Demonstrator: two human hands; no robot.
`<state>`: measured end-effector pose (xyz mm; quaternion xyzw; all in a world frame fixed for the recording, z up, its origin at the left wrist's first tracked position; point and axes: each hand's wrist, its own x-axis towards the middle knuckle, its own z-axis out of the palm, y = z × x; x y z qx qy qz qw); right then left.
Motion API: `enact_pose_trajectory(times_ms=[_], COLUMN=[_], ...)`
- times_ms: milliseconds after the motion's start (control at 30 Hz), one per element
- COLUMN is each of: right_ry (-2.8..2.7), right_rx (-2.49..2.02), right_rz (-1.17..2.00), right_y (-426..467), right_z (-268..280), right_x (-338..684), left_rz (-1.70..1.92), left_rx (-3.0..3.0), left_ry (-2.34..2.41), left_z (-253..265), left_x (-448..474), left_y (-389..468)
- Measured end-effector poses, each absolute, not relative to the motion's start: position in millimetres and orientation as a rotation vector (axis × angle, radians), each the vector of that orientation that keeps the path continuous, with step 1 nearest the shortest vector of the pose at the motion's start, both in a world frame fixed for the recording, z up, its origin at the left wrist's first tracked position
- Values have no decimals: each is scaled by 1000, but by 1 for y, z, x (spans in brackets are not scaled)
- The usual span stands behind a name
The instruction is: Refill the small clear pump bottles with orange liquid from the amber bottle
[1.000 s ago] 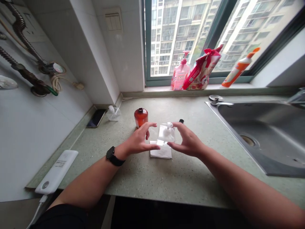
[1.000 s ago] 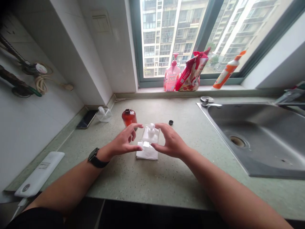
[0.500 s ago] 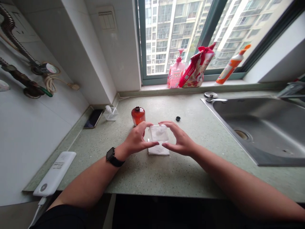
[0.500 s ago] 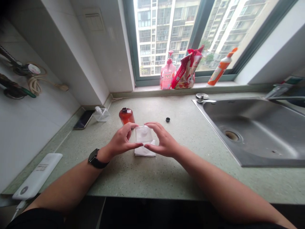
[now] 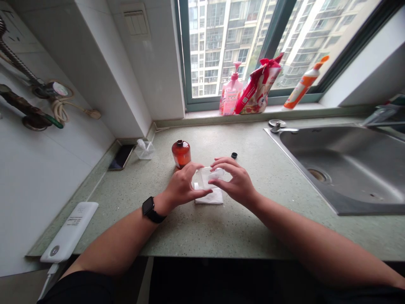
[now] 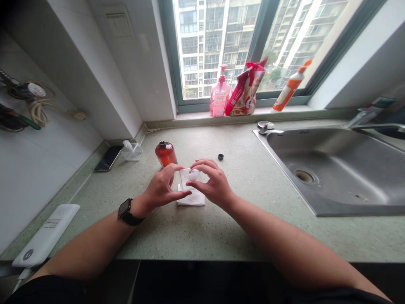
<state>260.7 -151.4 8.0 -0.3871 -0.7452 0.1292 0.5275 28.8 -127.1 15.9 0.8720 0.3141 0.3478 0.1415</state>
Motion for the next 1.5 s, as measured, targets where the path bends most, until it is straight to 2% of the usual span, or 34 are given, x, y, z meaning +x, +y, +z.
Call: enact_pose_trajectory(times_ms=[433,600,733,967,1167,1367,1500], right_ry=[-1895,-1909,-1708,-1861,-1844,-1612,-1564], right_rx=[-732,-862,-1039,-934,-985,-1121,-1105], right_rz=[357,374,319,484,437,273,359], right_y=[-146,-145,-137,-139,-148,-128,-123], right_z=[11,14,17,12,15,13,12], right_x=[270,280,295,291,269,298,307], left_rz=[962,951,1002,1038,983,1046,1071], left_rx=[2469,2451,2412,2425,2458,2412,2401], left_ry=[843,880,935,976,936,995,1033], left_z=[18,18,18,18,15,17,17], left_x=[27,26,24,25,28,23,21], left_y=[-125,-125,-123,-125,-126,-121,-120])
